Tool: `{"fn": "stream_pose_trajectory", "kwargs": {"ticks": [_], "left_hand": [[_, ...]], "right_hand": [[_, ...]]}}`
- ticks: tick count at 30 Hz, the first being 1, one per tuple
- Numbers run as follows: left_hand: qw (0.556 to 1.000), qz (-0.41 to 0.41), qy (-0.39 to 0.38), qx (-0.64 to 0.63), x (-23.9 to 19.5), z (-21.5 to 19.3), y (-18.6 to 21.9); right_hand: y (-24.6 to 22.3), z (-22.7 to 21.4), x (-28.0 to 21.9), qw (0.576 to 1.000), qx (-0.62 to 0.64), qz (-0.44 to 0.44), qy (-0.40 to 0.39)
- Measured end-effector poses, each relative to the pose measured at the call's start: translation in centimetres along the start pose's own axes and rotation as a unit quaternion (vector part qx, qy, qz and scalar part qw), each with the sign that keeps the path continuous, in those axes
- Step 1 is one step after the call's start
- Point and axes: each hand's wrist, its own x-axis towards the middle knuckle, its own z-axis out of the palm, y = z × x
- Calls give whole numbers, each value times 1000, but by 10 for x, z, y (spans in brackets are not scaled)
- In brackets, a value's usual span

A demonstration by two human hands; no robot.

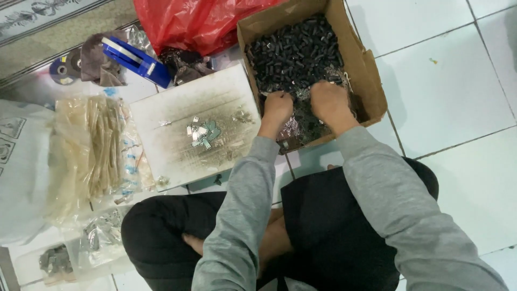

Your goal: Organizing and sorting small metal components from a board into a cardboard box.

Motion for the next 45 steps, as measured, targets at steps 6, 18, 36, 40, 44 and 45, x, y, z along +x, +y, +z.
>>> {"fn": "stream_pose_trajectory", "kwargs": {"ticks": [6, 18, 36, 40, 44, 45], "left_hand": [[999, -26, -19, 21, 5, 2, 1], [998, -36, -37, -45, -5, 11, 8], [995, -44, -55, -65, -15, 3, 17], [996, -44, -45, -62, -22, -1, 21], [997, -40, -42, -42, -20, -4, 22], [998, -40, -46, -36, -22, -5, 23]], "right_hand": [[-13, -32, -18, 999, 38, -12, -9], [-8, -50, -33, 994, 100, -33, -8], [43, -5, -1, 869, 480, 90, -80], [38, -1, -2, 902, 419, 67, -75], [41, 1, 1, 891, 437, 84, -90], [41, 2, 1, 871, 473, 87, -101]]}}
